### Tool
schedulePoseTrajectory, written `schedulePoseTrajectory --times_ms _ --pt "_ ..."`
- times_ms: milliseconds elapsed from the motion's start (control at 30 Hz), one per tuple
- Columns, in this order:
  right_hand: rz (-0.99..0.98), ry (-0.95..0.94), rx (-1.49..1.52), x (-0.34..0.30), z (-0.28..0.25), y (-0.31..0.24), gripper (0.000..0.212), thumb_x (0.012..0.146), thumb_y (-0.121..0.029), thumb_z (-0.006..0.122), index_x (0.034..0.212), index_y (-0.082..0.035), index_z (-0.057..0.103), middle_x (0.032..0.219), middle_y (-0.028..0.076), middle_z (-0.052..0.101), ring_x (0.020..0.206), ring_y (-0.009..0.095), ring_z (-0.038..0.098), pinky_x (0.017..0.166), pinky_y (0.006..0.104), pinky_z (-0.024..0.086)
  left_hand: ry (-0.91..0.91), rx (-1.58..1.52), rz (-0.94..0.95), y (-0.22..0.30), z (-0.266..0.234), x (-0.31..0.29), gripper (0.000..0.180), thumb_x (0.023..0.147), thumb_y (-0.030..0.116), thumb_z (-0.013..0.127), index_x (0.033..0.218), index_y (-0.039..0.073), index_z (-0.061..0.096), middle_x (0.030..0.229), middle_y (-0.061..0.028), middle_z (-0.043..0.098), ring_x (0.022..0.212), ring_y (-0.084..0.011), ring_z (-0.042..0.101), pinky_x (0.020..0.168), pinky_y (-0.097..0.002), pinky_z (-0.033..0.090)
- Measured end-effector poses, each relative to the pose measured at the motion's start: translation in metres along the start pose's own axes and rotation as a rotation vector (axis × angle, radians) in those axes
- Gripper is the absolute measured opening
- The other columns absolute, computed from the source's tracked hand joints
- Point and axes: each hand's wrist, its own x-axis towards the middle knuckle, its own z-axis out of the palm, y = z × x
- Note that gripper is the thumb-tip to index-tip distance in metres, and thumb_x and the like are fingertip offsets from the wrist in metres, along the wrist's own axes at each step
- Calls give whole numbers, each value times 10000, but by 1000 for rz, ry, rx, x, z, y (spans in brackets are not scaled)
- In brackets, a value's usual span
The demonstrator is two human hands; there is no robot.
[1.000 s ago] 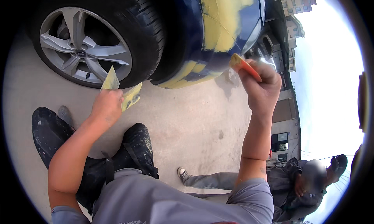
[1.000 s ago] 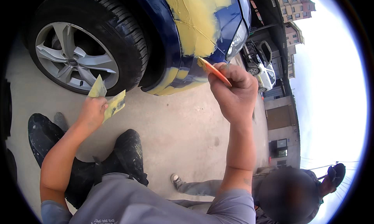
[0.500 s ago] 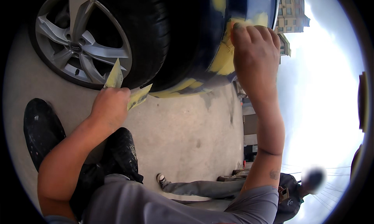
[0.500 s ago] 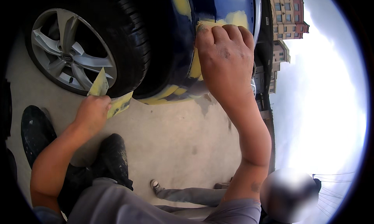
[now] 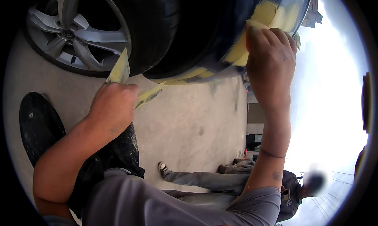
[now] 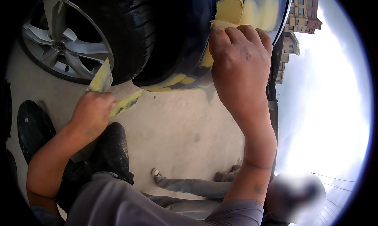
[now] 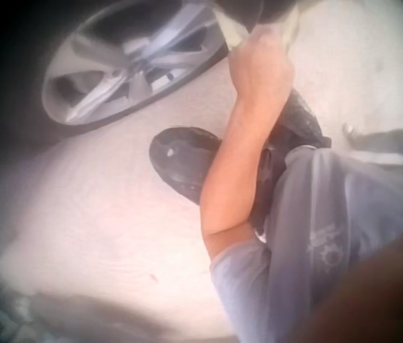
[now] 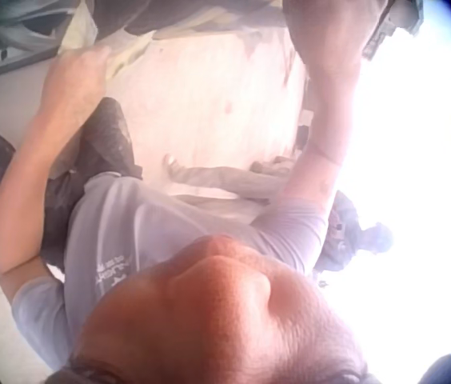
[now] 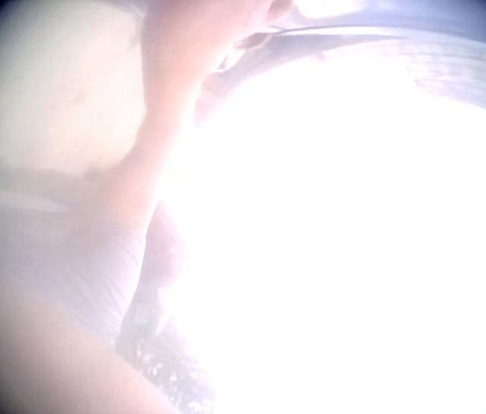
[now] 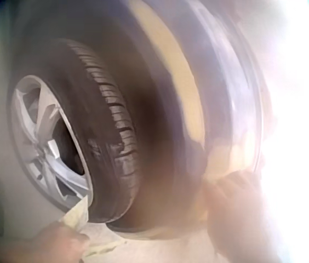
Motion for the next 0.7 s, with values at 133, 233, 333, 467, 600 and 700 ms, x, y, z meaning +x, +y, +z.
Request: schedulePoseTrajectory --times_ms 133,233,333,467,600,700 --pt "37 -25 7 -18 11 -6 188 746 15 672 922 -51 679 792 60 645 860 267 639 912 432 472 21 -7 -13 -5 6 1 35 809 -5 644 782 -17 625 772 -232 668 781 -459 650 726 -528 513" --pt "58 -32 2 -32 19 -12 201 745 8 658 938 -44 677 796 65 637 879 276 637 922 452 468 20 -22 -8 -9 8 1 75 838 13 652 778 -18 618 773 -238 660 783 -462 643 718 -533 503" --pt "90 -44 26 -43 30 -18 208 739 1 654 942 -38 673 820 73 638 900 287 633 929 466 465 26 -3 -3 -10 7 -1 108 856 27 658 770 -17 610 762 -240 651 777 -463 636 709 -539 494" --pt "129 -60 60 -62 45 -29 206 743 -16 640 946 -38 668 832 80 627 920 296 624 928 475 461 23 20 -21 -9 6 -4 135 871 38 659 762 -17 602 743 -240 640 767 -466 630 700 -543 489" --pt "175 -162 110 -87 58 -41 174 762 -20 661 932 -56 675 810 64 629 907 285 620 904 452 454 22 23 -9 -7 2 -7 92 882 45 653 819 -17 625 769 -244 639 785 -463 629 692 -533 484" --pt "185 -224 146 -95 53 -41 166 786 -21 661 949 -49 668 835 68 653 911 281 626 911 450 450 62 9 10 -5 4 -9 127 870 34 654 763 -21 613 754 -239 650 771 -462 638 705 -538 497"
